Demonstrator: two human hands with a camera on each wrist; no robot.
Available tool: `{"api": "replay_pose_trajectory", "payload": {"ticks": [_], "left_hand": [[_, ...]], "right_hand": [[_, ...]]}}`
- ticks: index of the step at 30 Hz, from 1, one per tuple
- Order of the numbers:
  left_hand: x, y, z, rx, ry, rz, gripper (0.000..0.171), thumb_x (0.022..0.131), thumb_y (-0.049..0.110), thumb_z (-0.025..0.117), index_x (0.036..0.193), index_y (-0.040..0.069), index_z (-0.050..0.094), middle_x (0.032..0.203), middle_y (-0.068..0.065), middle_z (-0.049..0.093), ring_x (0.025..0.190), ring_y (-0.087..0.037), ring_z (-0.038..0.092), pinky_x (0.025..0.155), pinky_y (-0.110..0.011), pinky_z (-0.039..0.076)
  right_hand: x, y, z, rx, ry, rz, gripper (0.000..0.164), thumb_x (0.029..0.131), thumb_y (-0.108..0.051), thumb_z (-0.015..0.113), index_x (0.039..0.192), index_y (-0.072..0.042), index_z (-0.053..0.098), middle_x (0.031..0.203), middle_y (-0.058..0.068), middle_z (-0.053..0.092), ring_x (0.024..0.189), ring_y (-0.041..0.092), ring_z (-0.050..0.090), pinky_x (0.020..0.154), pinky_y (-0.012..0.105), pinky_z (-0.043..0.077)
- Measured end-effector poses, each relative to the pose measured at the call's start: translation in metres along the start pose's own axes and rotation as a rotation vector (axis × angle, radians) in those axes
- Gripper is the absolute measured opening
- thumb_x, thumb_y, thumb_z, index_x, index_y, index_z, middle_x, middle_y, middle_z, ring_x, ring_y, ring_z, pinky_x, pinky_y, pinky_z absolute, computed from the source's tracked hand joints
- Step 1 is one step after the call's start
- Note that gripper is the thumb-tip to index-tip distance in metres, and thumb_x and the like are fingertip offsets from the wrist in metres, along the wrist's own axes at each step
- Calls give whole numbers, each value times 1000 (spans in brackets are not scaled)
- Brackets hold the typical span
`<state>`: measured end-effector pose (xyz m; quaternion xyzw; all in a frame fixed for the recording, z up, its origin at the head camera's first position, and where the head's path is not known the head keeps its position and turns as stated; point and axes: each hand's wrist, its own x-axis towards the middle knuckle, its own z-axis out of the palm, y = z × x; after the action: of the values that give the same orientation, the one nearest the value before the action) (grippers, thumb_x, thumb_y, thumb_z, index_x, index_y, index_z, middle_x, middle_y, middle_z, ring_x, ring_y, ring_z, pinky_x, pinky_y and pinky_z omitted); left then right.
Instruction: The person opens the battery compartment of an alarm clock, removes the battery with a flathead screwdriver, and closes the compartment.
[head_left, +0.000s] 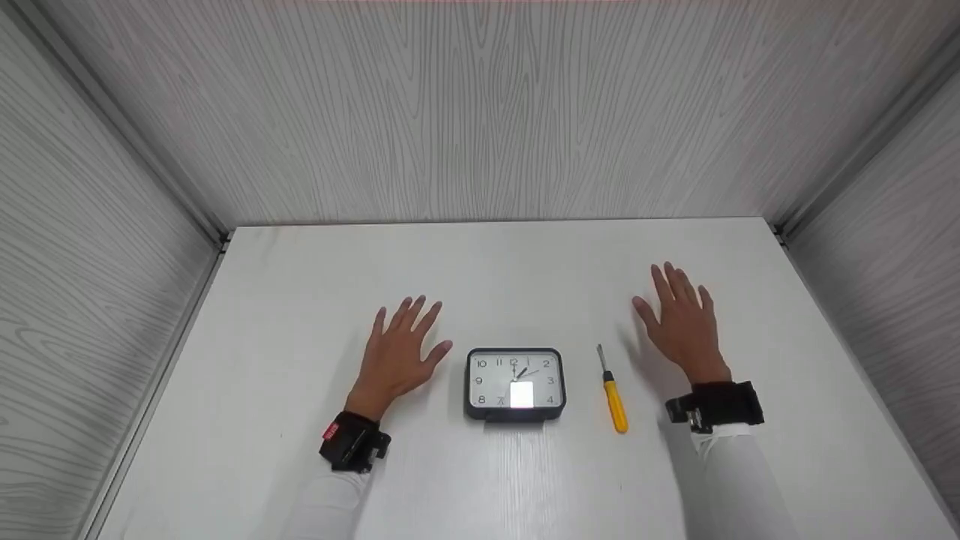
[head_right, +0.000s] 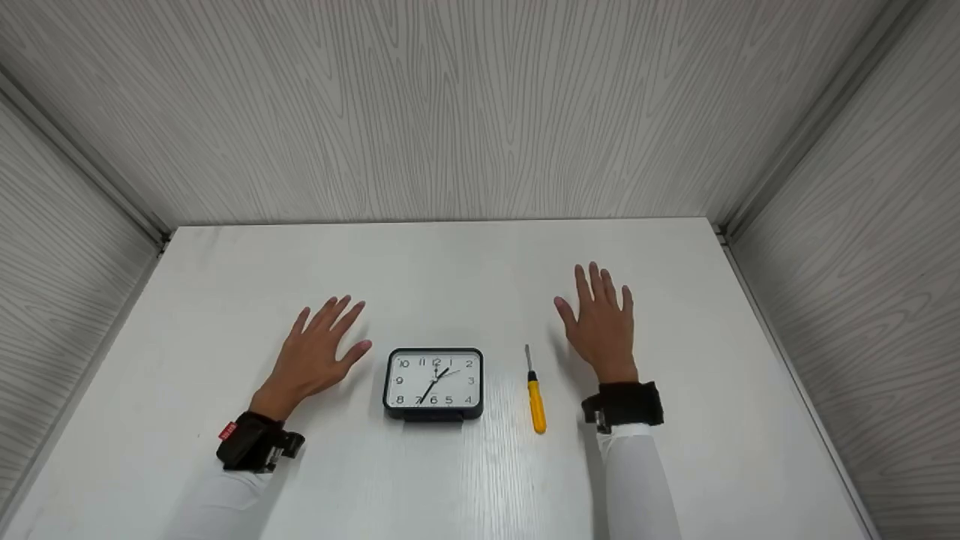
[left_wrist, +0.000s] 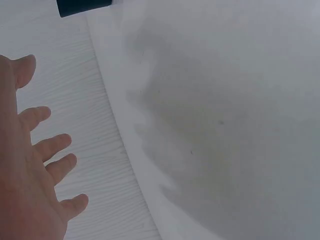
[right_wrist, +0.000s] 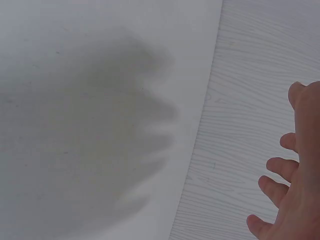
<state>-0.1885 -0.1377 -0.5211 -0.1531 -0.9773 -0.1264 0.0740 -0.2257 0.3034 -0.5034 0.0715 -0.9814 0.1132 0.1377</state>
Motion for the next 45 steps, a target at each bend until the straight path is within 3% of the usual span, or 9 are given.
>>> {"api": "replay_pose_trajectory", "payload": {"ticks": [8, 17, 31, 45], "left_hand": [[-4, 13, 8, -16, 4, 67, 65, 96, 56, 42, 151, 22, 36, 156, -6, 37, 147, -25, 30, 120, -53, 19], [-8, 29, 13, -59, -49, 119, 69, 94, 62, 41, 151, 24, 36, 158, -4, 35, 148, -26, 28, 119, -57, 19], [-12, 40, 13, -73, -96, 199, 75, 91, 68, 40, 152, 25, 34, 158, -3, 34, 148, -24, 29, 119, -56, 19], [-17, 54, 19, -113, -245, 287, 102, 72, 85, 49, 153, 26, 30, 159, 0, 32, 145, -21, 33, 119, -57, 19]], "right_hand": [[-2, -1, 3, -6, 11, -11, 63, 100, -41, 47, 151, -6, 32, 156, 21, 32, 144, 39, 29, 114, 63, 21], [-4, -4, 8, 2, -2, -14, 62, 101, -41, 43, 152, -7, 31, 157, 19, 31, 145, 38, 28, 115, 63, 21], [-3, -6, 8, 2, 12, -20, 62, 100, -41, 45, 152, -8, 32, 157, 18, 32, 145, 37, 29, 115, 62, 21], [-2, -9, 5, -5, -26, -19, 64, 101, -43, 43, 153, -8, 29, 157, 19, 30, 145, 37, 28, 115, 62, 22]]}}
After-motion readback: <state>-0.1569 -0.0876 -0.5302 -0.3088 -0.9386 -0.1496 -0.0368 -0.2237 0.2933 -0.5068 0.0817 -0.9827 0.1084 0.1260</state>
